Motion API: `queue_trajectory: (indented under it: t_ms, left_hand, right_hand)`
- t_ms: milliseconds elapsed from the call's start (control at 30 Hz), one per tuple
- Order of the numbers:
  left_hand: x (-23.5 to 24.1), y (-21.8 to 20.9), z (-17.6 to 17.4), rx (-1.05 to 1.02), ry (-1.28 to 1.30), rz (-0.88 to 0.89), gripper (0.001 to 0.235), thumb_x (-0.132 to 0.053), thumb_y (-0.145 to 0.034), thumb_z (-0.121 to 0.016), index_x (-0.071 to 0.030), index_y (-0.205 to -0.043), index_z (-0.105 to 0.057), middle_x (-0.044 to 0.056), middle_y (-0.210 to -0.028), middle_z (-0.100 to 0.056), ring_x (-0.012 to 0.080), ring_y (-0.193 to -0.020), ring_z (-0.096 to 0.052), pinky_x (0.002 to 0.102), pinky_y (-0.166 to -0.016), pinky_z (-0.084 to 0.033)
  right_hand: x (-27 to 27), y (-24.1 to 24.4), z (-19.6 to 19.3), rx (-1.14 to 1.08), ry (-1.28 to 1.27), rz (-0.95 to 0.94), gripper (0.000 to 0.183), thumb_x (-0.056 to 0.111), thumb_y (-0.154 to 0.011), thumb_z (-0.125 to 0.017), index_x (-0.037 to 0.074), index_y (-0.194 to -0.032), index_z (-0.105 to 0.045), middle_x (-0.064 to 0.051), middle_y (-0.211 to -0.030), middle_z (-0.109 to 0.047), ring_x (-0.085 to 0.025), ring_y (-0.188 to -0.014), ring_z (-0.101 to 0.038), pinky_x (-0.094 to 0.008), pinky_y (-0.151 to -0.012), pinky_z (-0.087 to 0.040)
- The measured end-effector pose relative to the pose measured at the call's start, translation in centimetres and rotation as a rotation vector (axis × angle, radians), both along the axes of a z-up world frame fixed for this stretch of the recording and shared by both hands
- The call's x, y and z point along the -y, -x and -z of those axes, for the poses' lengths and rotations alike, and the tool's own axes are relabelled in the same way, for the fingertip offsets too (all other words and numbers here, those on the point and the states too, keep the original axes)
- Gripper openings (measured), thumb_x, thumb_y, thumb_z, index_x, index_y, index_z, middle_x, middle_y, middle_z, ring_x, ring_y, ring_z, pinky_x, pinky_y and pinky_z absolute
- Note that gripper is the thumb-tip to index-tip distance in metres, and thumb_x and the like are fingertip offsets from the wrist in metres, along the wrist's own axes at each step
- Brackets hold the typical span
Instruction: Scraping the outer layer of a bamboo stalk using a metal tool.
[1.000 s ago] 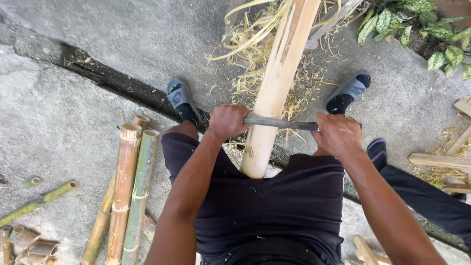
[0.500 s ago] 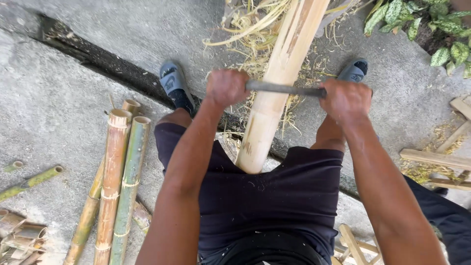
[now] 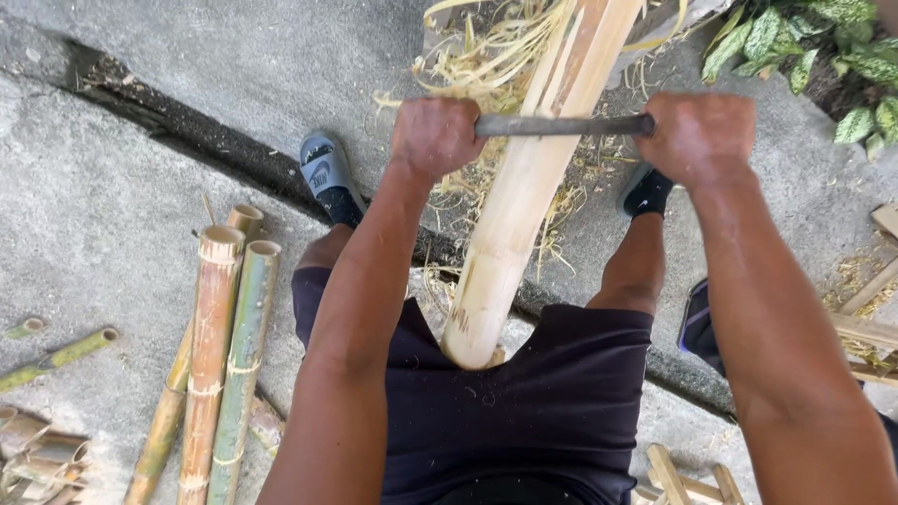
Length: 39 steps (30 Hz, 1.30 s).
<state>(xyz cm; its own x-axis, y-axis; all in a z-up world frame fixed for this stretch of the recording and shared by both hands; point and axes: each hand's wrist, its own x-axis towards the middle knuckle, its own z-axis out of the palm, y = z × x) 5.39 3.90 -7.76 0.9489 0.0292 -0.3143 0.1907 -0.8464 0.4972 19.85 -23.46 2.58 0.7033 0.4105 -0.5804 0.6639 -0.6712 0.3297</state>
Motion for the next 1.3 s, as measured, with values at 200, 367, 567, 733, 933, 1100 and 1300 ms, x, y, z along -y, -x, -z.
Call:
queue_trajectory:
  t_ms: [200, 367, 567, 733, 933, 1100, 1300]
  left_hand:
    - [-1.2, -7.6, 1.2, 0.156, -0.078, -0.018, 0.023, -0.032, -0.088, -0.066, -0.015, -0.076, -0.075, 0.007, -0.064, -0.071, 0.0217, -0.056, -0.069, 0.042, -0.057, -0.058]
    - [-2.6, -13.6, 0.5, 0.232, -0.081, -0.056, 0.035, -0.042, -0.096, -0.063, -0.011, -0.085, -0.075, 0.008, -0.062, -0.069, 0.0213, -0.05, -0.069, 0.042, -0.049, -0.056]
    - [-3.2, -17.5, 3.1, 0.511, -0.126, -0.072, 0.03, -0.044, -0.09, -0.071, -0.016, -0.079, -0.076, 0.005, -0.063, -0.069, 0.0191, -0.049, -0.066, 0.041, -0.049, -0.055]
    - [-4.5, -20.1, 1.9, 0.567, -0.271, -0.104, 0.022, -0.037, -0.079, -0.073, -0.016, -0.083, -0.075, 0.006, -0.066, -0.067, 0.0229, -0.054, -0.066, 0.042, -0.047, -0.053]
    - [-1.9, -9.4, 3.0, 0.335, -0.095, -0.087, 0.03, -0.036, -0.091, -0.064, -0.014, -0.071, -0.068, 0.001, -0.053, -0.057, 0.0157, -0.041, -0.053, 0.039, -0.04, -0.045]
    - [-1.0, 3.6, 0.2, -0.007, -0.196, 0.026, 0.038, -0.037, -0.102, -0.051, -0.016, -0.073, -0.062, -0.004, -0.05, -0.048, 0.0067, -0.037, -0.037, 0.031, -0.032, -0.036]
    - [3.7, 15.0, -0.4, -0.068, -0.082, -0.001, 0.039, -0.034, -0.103, -0.049, -0.017, -0.069, -0.06, -0.005, -0.051, -0.049, 0.0055, -0.036, -0.038, 0.03, -0.027, -0.035]
  right_hand:
    - [-0.5, -8.7, 1.0, 0.165, -0.135, -0.171, 0.026, 0.05, -0.091, -0.077, 0.024, -0.085, -0.077, 0.005, -0.051, -0.057, -0.013, -0.04, -0.053, -0.035, -0.045, -0.046]
    - [-1.7, -14.2, 0.6, 0.311, -0.263, -0.366, 0.029, 0.043, -0.102, -0.076, 0.02, -0.083, -0.077, 0.002, -0.051, -0.059, -0.014, -0.038, -0.054, -0.032, -0.041, -0.046]
    - [-1.2, -18.8, 2.6, 0.378, -0.255, -0.36, 0.022, 0.042, -0.094, -0.079, 0.02, -0.093, -0.078, 0.0, -0.056, -0.062, -0.015, -0.035, -0.059, -0.032, -0.031, -0.049]
    - [-2.6, -22.2, 2.9, 0.399, -0.212, -0.258, 0.017, 0.043, -0.089, -0.079, 0.026, -0.086, -0.078, -0.002, -0.066, -0.069, -0.02, -0.059, -0.068, -0.04, -0.053, -0.053]
    - [-2.5, -11.9, 2.6, 0.094, -0.092, -0.076, 0.016, 0.044, -0.093, -0.072, 0.028, -0.097, -0.075, 0.001, -0.066, -0.063, -0.016, -0.058, -0.063, -0.038, -0.057, -0.051]
    - [-4.7, 1.3, -1.1, -0.079, -0.083, -0.005, 0.018, 0.035, -0.093, -0.072, 0.019, -0.084, -0.072, 0.002, -0.063, -0.06, -0.012, -0.056, -0.056, -0.032, -0.052, -0.046]
    - [0.6, 12.8, -1.6, -0.207, -0.055, 0.158, 0.009, 0.025, -0.094, -0.068, 0.022, -0.086, -0.071, 0.001, -0.069, -0.066, -0.017, -0.06, -0.067, -0.037, -0.061, -0.056]
